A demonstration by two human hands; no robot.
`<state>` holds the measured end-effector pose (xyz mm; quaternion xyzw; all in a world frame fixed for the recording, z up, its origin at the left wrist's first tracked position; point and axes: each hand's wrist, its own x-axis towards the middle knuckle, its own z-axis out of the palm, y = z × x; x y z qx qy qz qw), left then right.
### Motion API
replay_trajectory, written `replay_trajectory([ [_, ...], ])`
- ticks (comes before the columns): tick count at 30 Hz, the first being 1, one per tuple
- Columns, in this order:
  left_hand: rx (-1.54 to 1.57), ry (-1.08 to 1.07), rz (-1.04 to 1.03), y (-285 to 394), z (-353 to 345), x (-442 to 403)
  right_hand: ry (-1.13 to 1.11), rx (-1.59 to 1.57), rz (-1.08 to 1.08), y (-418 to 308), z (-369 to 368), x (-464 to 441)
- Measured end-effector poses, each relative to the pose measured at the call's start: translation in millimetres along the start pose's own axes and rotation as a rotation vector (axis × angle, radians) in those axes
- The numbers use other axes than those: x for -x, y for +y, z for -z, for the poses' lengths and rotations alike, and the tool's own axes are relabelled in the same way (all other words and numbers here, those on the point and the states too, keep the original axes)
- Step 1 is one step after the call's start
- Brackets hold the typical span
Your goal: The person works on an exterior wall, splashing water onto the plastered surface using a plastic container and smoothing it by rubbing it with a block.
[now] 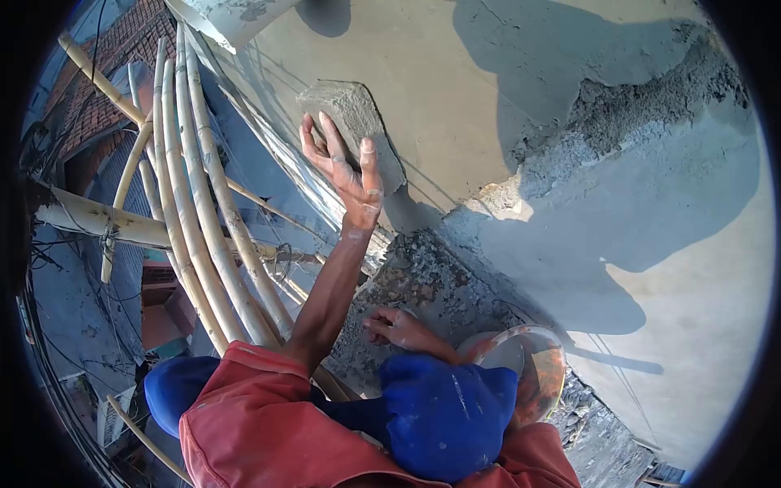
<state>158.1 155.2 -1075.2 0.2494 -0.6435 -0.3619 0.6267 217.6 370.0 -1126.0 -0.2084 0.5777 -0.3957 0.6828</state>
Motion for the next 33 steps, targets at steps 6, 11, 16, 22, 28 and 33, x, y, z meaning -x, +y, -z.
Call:
replay_trajectory([
  [6,0.061,-0.004,0.084,-15,5,24,0.079,-0.103,-0.017,5,-3,7],
  [11,-0.085,0.008,0.102,-15,-5,76,0.094,0.033,-0.027,-15,1,9],
  [16,-0.087,0.071,0.187,-9,-5,33,0.202,-0.063,0.016,-3,10,25],
  [22,0.04,0.143,0.44,-28,3,-27,0.26,-0.146,0.091,0,28,62],
  [28,-0.13,0.077,0.187,0,-11,59,0.285,-0.113,0.198,-30,31,52],
  [33,-0.094,0.118,0.345,-19,5,-33,0.3,-0.208,0.095,-15,30,66],
])
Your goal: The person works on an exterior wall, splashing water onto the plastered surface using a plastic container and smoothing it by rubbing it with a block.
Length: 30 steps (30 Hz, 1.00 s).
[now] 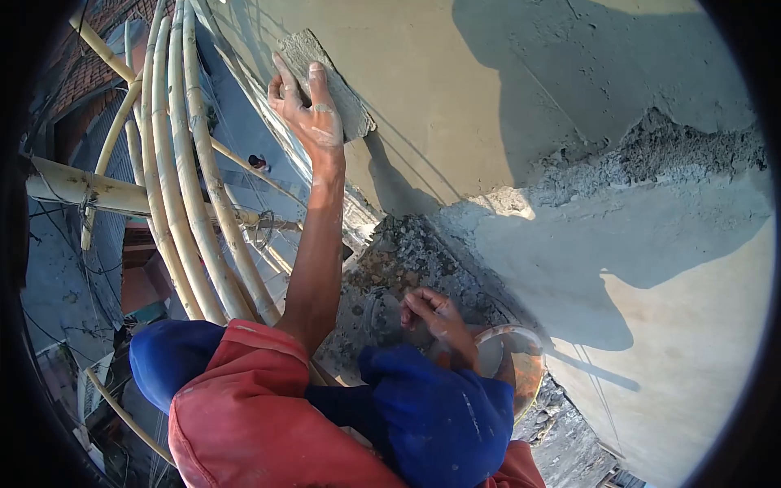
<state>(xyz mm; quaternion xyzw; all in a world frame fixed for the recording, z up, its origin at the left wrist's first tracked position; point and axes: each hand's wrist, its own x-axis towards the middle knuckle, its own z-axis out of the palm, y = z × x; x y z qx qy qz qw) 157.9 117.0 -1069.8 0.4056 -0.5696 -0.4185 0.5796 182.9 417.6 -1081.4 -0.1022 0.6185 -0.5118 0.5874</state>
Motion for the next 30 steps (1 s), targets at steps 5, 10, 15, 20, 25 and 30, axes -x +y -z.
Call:
replay_trajectory([
  [5,-0.014,-0.076,-0.242,4,-4,96,-0.03,0.097,0.026,-6,-1,-17],
  [10,0.059,-0.044,-0.343,10,-2,57,-0.05,0.089,-0.104,20,-4,-20],
  [15,0.048,-0.037,-0.107,-5,-1,23,0.142,0.022,-0.012,11,11,9],
  [20,0.053,-0.024,0.065,-40,-4,100,0.174,-0.031,0.155,-7,14,7],
  [25,-0.06,-0.036,-0.32,15,-6,79,0.182,-0.071,0.097,3,9,-3],
  [30,0.148,0.002,0.133,-22,-4,12,0.293,-0.079,0.158,5,22,10],
])
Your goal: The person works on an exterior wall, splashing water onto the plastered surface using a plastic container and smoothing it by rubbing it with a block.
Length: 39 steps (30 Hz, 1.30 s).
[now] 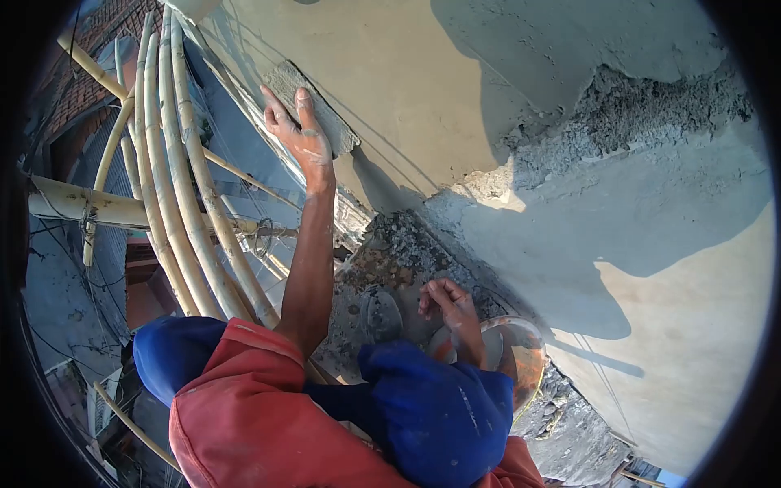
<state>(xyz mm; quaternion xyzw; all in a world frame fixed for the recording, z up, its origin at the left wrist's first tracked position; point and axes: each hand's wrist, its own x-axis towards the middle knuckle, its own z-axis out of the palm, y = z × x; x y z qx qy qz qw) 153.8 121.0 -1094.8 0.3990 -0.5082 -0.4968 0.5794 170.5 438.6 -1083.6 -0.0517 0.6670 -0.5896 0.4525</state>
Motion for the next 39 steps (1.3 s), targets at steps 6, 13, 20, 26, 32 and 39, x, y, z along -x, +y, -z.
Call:
replay_trajectory([
  [6,-0.245,-0.121,-0.319,22,-2,85,-0.008,-0.013,0.001,1,-10,-12],
  [13,-0.098,0.025,0.137,-27,5,-13,0.011,0.017,0.028,-10,-14,-2],
  [20,-0.088,-0.089,-0.351,62,-7,65,-0.009,-0.024,0.018,-14,-22,-1],
  [26,-0.069,0.107,0.096,-52,6,-19,-0.056,-0.017,0.034,-9,-11,-6],
  [32,0.128,0.108,0.386,-151,76,41,-0.112,0.1,0.017,-8,-33,-27],
  [39,0.837,-0.21,0.803,-48,99,119,-0.09,0.172,0.134,-33,-71,-63],
])
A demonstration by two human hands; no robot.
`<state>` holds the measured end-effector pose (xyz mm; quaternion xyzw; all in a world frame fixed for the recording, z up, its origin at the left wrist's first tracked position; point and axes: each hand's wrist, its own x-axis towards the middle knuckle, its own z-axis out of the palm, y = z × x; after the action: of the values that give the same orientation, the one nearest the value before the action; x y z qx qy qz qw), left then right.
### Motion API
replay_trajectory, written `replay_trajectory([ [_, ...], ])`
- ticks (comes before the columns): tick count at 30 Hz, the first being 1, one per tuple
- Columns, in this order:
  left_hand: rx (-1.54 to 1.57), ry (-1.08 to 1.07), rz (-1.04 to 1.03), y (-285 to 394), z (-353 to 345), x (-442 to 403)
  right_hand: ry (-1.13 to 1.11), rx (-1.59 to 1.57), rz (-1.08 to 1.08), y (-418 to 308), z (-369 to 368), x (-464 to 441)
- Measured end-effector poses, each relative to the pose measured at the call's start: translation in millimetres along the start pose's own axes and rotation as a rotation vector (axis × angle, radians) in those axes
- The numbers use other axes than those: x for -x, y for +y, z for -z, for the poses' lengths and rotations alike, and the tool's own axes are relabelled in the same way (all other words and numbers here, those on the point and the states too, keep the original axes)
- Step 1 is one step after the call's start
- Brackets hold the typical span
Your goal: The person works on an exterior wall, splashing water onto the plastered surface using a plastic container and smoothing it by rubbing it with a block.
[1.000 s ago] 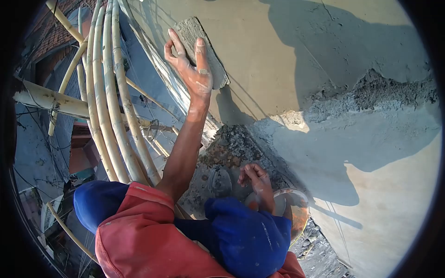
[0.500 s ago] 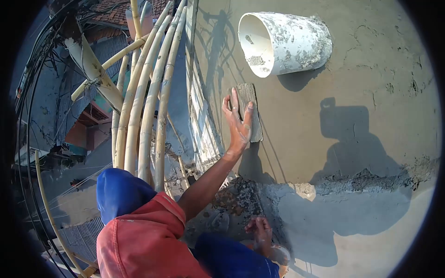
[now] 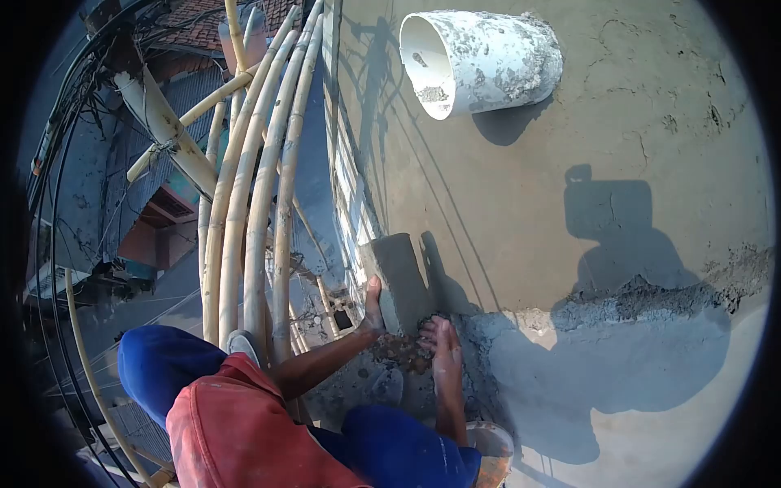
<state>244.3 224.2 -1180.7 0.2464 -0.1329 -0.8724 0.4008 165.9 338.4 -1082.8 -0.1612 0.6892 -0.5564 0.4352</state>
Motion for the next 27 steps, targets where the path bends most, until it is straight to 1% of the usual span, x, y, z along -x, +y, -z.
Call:
replay_trajectory([
  [1,0.0,-0.124,0.087,1,0,14,-0.004,-0.023,0.053,-4,-1,1],
  [2,-0.01,-0.115,0.095,-1,3,20,-0.049,-0.135,0.032,1,6,-1],
  [4,-0.007,-0.27,0.011,-7,5,32,-0.045,-0.174,0.04,-12,9,11],
  [5,-0.02,-0.311,-0.031,-12,1,40,-0.049,-0.194,0.065,-22,9,18],
  [6,-0.054,-0.35,-0.068,-16,-1,45,0.053,-0.234,0.048,-29,3,24],
  [7,-0.1,-0.381,-0.108,-21,-5,51,0.063,-0.238,0.037,-27,5,28],
  [9,-0.234,-0.445,-0.191,-30,-13,59,-0.017,-0.251,-0.014,-23,10,37],
  [11,-0.378,-0.526,-0.305,-33,-17,64,0.034,-0.248,-0.001,-26,19,53],
  [14,-0.588,-0.67,-0.446,-31,-13,59,0.247,0.115,0.093,-32,52,88],
  [15,-0.67,-0.754,-0.434,-29,-6,52,0.307,0.264,0.149,-37,59,101],
  [17,-0.86,-0.985,-0.394,-23,12,40,0.451,0.511,0.125,-55,64,135],
  [19,-0.911,-0.969,-0.352,-28,38,28,0.374,0.653,0.006,-60,96,173],
  [20,-0.96,-0.951,-0.319,-28,44,23,0.324,0.77,-0.07,-67,107,194],
  [21,-0.966,-0.956,-0.329,-27,42,20,0.272,0.883,-0.138,-71,119,214],
  [23,-0.932,-0.846,-0.446,-21,38,12,0.245,0.826,-0.337,-55,157,253],
  [24,-0.914,-0.847,-0.439,-19,37,7,0.243,0.812,-0.31,-58,150,251],
  [25,-0.928,-0.862,-0.457,-19,37,5,0.212,1.026,-0.432,-59,139,252],
  [26,-0.902,-0.815,-0.425,-18,34,5,0.183,1.239,-0.558,-57,132,251],
  [27,-0.874,-0.769,-0.395,-16,31,3,0.242,1.056,-0.543,6,169,264],
])
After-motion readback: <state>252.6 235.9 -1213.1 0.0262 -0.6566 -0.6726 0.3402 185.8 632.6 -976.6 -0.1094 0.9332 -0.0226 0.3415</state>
